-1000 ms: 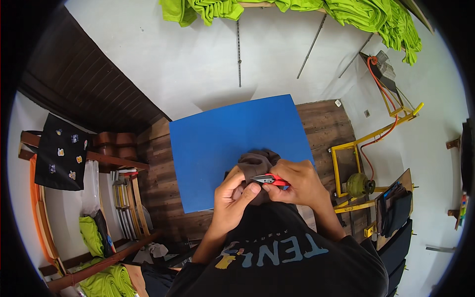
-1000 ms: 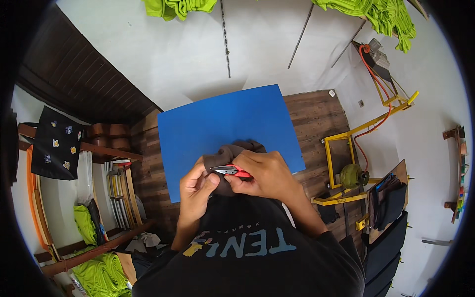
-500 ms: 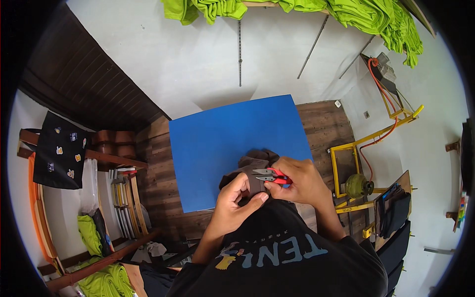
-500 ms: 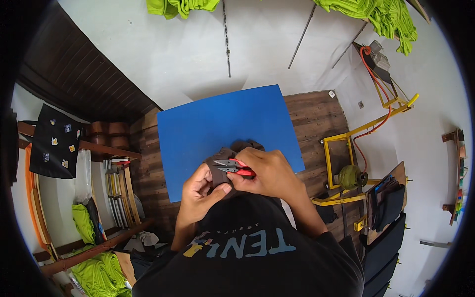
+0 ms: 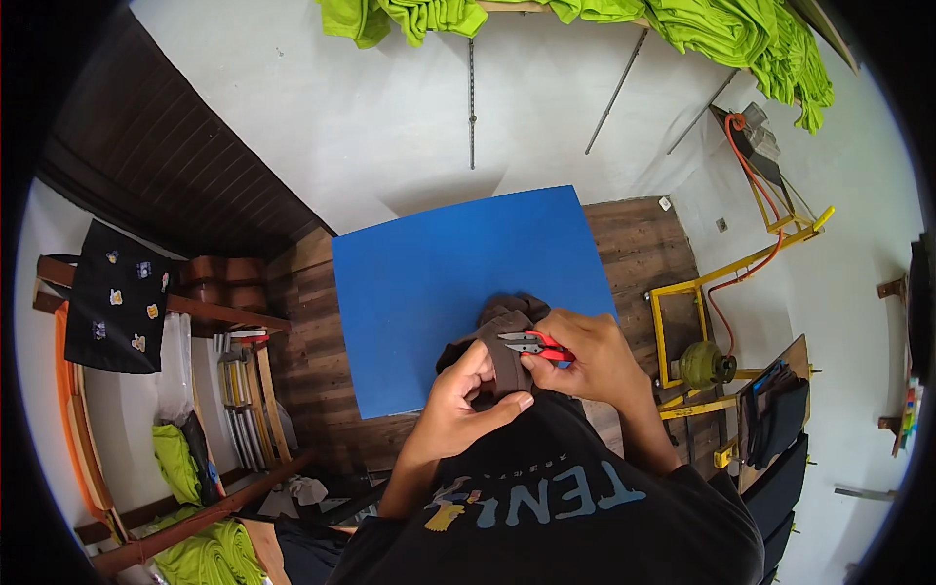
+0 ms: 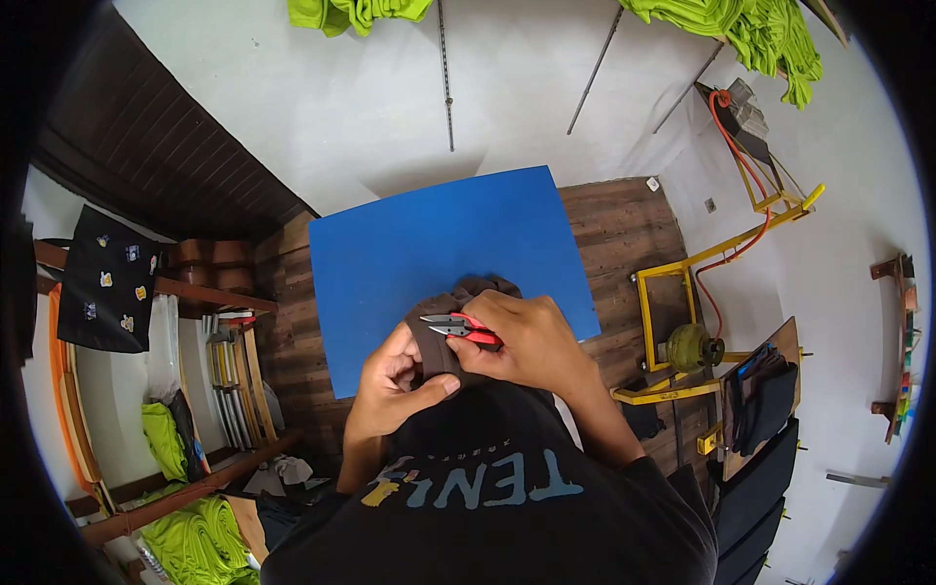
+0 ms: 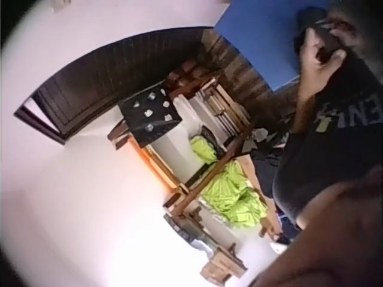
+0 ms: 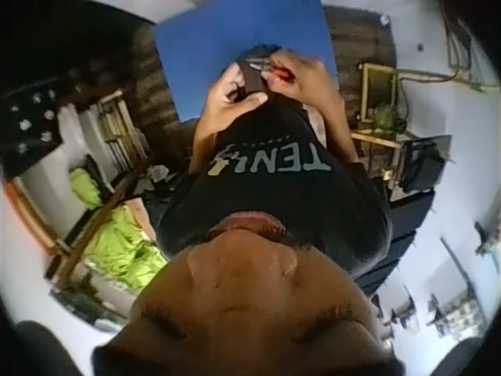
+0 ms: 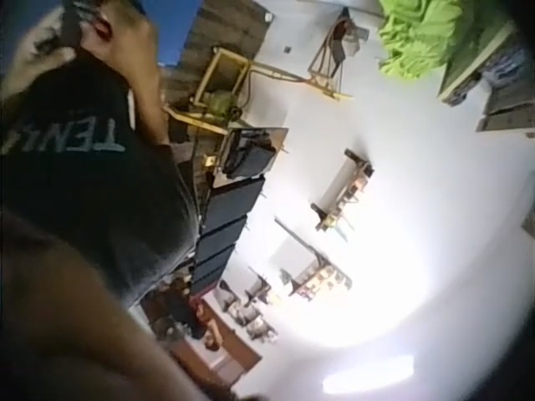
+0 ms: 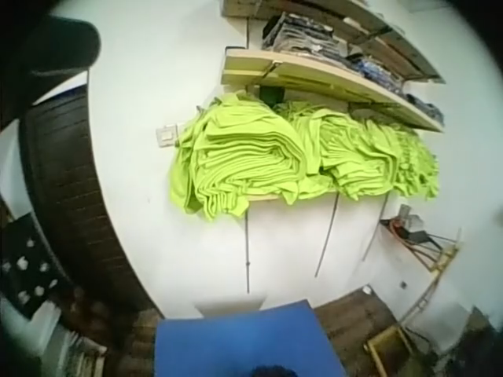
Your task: Cutting and trimming a piece of brown fabric using small hand snips.
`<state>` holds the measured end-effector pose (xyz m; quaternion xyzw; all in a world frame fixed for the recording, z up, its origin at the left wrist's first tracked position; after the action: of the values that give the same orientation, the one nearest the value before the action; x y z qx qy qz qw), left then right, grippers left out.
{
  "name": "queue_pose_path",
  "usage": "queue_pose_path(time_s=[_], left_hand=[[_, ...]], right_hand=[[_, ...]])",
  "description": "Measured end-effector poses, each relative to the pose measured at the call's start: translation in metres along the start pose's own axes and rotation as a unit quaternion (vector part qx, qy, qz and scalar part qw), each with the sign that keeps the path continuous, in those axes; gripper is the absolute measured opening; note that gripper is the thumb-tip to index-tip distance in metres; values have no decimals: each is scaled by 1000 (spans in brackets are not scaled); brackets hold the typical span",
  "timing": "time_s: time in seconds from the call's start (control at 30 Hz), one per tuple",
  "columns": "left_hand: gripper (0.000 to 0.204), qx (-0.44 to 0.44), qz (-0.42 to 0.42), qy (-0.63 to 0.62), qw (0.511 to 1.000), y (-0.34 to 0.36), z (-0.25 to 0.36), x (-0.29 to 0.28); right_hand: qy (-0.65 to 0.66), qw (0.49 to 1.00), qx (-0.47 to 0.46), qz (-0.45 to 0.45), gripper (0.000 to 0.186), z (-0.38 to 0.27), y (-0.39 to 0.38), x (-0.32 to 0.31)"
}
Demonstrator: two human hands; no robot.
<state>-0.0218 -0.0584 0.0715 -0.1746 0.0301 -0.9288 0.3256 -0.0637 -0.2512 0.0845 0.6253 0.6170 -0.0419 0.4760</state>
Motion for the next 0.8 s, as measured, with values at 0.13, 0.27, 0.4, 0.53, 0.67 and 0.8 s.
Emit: queue_pose_path(time_s=[0.13, 0.27, 0.4, 0.53, 0.67, 0.8], left_hand=[[43, -3, -15, -17, 1000, 0, -2, -1], [47, -7, -25, -6, 1000, 1, -6, -3], [54, 0, -37, -24, 999, 4, -12, -4], [61, 3, -20, -130, 991, 16, -23, -3], [43, -48, 42, -277, 959, 34, -40, -7], [27, -68, 87, -315, 943, 47, -52, -16]], right_hand=[[-6, 1000, -1, 30, 24, 2, 0, 2], [-7, 1000, 3, 20, 23, 5, -1, 2], [6, 999, 28, 30, 22, 7, -2, 3], [34, 995, 75, 64, 22, 19, -8, 7], [293, 916, 238, 136, 20, 46, -12, 40], [472, 819, 301, 123, 21, 59, -23, 69]])
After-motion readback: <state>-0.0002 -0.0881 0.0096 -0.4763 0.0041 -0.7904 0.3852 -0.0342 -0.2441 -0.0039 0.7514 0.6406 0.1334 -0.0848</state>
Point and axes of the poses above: each hand's wrist, its own y-axis towards the middle knuckle, its own x-axis out of the palm, z = x × y, the point moved 1 cm from there along y, towards the middle knuckle, and after that the axes turned 12 degrees about -x, right-handed, at the moved point
